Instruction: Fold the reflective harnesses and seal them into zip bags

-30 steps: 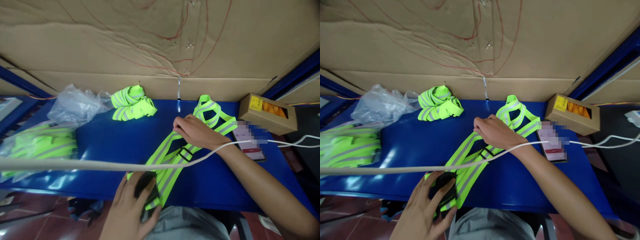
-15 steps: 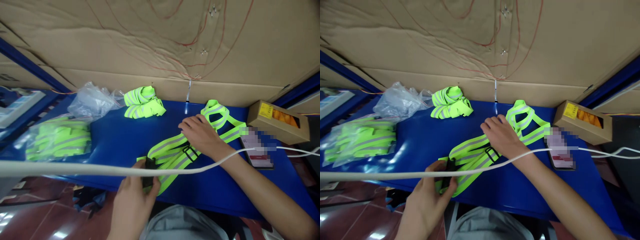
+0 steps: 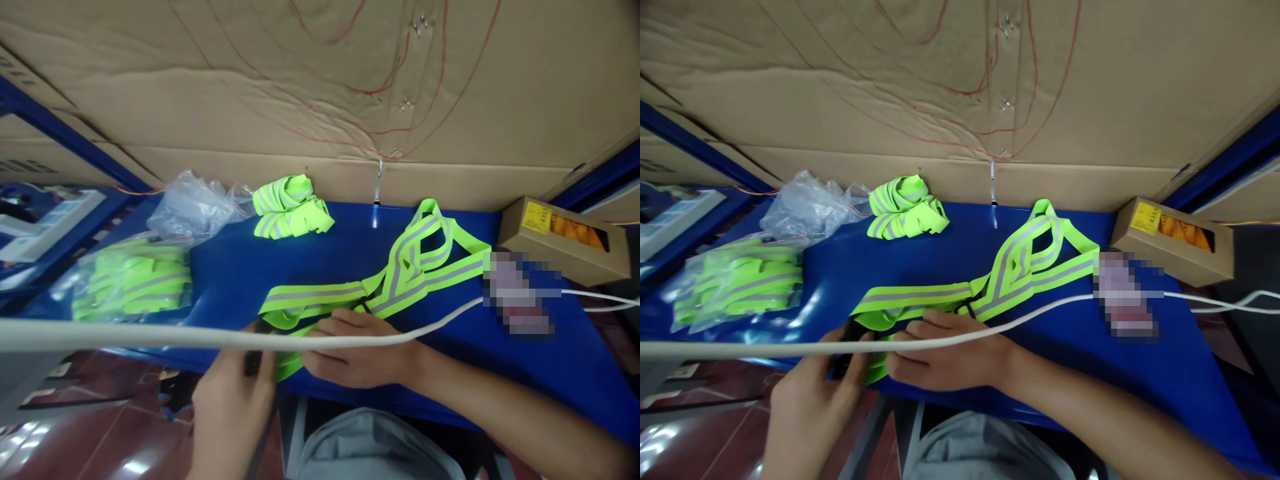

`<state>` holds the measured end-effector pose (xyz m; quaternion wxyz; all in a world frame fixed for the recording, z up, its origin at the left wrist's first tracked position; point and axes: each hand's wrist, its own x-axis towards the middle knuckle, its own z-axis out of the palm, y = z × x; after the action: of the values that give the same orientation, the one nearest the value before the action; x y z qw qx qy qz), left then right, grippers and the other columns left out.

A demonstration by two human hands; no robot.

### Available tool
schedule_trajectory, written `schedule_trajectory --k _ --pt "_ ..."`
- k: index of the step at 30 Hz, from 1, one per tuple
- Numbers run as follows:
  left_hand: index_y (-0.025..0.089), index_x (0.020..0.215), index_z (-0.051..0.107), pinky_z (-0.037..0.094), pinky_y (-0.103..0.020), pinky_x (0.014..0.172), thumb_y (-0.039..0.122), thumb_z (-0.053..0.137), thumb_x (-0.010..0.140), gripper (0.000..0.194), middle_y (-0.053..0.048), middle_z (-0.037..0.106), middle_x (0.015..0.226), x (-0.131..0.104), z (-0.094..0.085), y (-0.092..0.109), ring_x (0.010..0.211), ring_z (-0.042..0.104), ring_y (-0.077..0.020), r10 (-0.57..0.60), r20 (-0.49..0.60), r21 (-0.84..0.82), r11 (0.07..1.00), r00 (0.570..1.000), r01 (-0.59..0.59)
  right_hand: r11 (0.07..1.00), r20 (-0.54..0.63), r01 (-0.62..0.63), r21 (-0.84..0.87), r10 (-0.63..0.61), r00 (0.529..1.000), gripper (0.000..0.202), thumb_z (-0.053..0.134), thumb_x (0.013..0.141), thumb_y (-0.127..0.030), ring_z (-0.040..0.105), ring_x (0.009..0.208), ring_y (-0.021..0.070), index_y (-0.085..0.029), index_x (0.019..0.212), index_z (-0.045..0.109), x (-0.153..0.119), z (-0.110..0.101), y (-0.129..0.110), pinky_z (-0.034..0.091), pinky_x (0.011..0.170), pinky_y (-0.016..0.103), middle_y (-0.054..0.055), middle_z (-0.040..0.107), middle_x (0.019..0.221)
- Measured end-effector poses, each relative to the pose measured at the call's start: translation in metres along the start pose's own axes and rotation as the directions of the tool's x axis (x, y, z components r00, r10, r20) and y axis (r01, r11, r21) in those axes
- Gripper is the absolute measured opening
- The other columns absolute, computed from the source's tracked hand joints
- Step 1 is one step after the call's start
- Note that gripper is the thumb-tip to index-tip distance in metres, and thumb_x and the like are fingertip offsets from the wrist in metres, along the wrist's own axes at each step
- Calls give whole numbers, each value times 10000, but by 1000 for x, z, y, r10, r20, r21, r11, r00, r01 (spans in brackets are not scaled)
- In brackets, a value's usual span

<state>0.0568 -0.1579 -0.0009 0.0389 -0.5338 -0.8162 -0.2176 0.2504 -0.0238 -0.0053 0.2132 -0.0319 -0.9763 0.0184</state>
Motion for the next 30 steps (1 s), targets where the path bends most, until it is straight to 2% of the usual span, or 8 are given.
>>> schedule_trajectory --k 2,4,8,13,19,25,28,30 --pt "198 1138 650 573 -404 799 524 511 951 401 -116 761 1033 5 -6 -2 942 741 -318 -97 -12 -55 994 995 96 999 67 -17 48 14 998 303 386 1076 -217 666 1040 192 -198 1142 681 1 4 -1 511 931 326 42 734 1169" --pt "208 1116 663 571 -395 820 546 530 937 405 -102 760 1038 9 -11 -1 945 738 -309 -166 -8 -78 983 986 165 988 92 -122 90 114 989 357 432 1076 -354 619 1201 244 -155 1288 638 1 10 0 489 1022 378 89 680 1325" --pt "226 1192 658 567 -394 767 559 497 951 442 -92 760 979 15 -12 1 900 738 -313 -197 49 -29 980 979 198 922 187 -373 105 350 918 752 474 969 -677 523 1350 338 -148 1504 474 -3 16 -1 427 1116 517 152 553 1497" --pt "161 1289 615 565 -530 801 554 429 968 541 -193 733 1087 32 -6 -1 1007 708 -426 -270 7 151 952 963 266 905 236 -423 31 405 883 594 513 1027 -472 552 1327 331 -156 1525 442 -8 12 -6 356 1164 592 146 544 1510" --pt "103 1305 607 557 -536 917 431 465 938 512 -225 721 1154 50 5 -8 1120 685 -417 -290 120 87 956 950 281 927 150 -375 6 370 917 506 443 1060 -350 564 1297 305 -142 1521 433 -23 13 2 360 1169 551 129 597 1456" --pt "216 1501 425 583 -476 881 468 493 943 616 -178 679 1282 43 9 -28 1098 703 -361 -235 142 -30 970 961 242 964 19 -266 -11 266 964 419 476 1049 -356 598 1199 293 -110 1375 573 -21 2 4 467 1049 448 154 662 1326" --pt "237 1498 414 559 -474 961 471 493 941 609 -165 617 1381 37 10 -34 1208 647 -353 -172 132 -98 978 976 186 937 -80 -336 -91 330 941 391 444 1047 -190 529 1329 287 -163 1423 546 -11 2 10 414 1106 459 137 582 1461" --pt "252 1515 380 559 -497 960 469 494 941 625 -162 619 1362 35 9 -32 1202 647 -359 -182 127 -110 974 975 196 912 -45 -395 -108 392 919 436 446 1039 -159 503 1375 297 -184 1469 513 -7 6 18 375 1149 498 120 539 1517"
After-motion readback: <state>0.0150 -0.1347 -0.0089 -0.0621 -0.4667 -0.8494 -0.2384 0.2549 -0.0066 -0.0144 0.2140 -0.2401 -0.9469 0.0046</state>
